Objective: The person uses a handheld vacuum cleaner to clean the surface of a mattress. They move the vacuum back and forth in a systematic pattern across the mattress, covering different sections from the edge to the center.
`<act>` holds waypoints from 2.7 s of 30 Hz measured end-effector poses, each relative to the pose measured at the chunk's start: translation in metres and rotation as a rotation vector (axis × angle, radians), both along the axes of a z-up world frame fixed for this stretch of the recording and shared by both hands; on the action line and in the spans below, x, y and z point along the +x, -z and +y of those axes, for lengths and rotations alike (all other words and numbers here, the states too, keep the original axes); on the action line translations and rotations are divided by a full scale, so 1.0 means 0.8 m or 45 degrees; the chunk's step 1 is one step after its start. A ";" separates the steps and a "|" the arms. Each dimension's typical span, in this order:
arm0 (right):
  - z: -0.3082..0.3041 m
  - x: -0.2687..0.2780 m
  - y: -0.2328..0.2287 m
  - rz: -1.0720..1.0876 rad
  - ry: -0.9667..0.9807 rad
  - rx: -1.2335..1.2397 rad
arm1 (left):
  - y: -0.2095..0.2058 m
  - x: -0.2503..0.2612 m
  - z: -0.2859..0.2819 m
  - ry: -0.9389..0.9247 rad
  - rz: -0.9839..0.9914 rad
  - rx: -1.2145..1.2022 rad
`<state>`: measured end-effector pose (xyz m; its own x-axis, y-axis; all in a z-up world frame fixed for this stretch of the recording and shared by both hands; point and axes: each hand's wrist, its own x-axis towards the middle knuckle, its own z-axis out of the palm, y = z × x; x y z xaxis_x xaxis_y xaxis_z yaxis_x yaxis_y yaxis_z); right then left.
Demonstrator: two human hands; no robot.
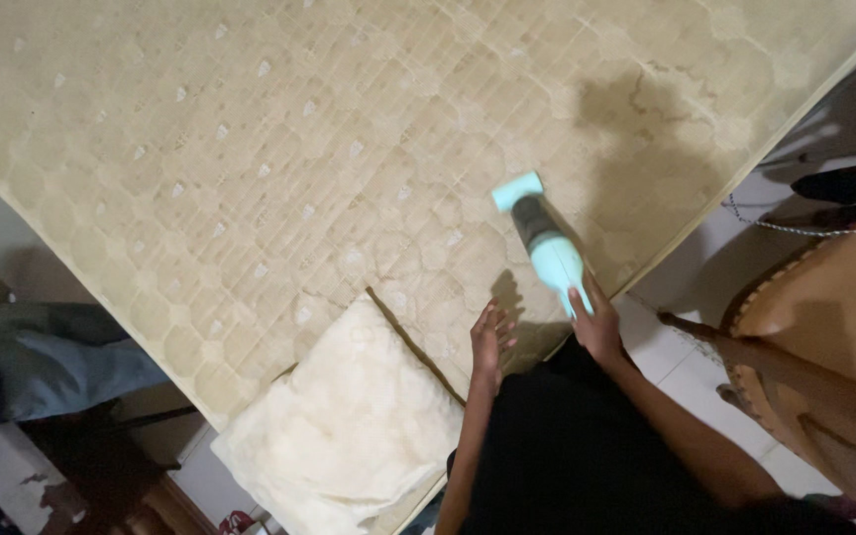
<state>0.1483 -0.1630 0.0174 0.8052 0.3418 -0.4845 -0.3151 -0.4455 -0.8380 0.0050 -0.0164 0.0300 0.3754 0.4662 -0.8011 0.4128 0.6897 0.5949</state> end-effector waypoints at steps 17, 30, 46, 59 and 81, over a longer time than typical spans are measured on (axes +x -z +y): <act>0.185 0.192 0.014 0.118 -0.097 0.153 | 0.000 -0.004 0.006 -0.069 0.019 0.021; -0.007 0.044 -0.040 0.153 -0.073 -0.169 | 0.007 0.028 -0.004 0.031 0.034 -0.096; 0.215 0.253 0.020 0.131 -0.065 0.046 | -0.023 0.011 0.018 -0.062 0.017 0.026; -0.068 0.060 -0.038 0.020 -0.181 -0.412 | -0.012 0.035 0.008 0.020 -0.059 -0.079; 0.076 0.192 0.001 -0.010 0.049 -0.022 | -0.034 0.008 0.004 0.058 -0.080 0.001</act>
<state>0.3018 -0.1024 0.0166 0.8214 0.3021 -0.4837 -0.3258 -0.4475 -0.8328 0.0111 -0.0131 0.0568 0.4456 0.4480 -0.7750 0.4054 0.6709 0.6209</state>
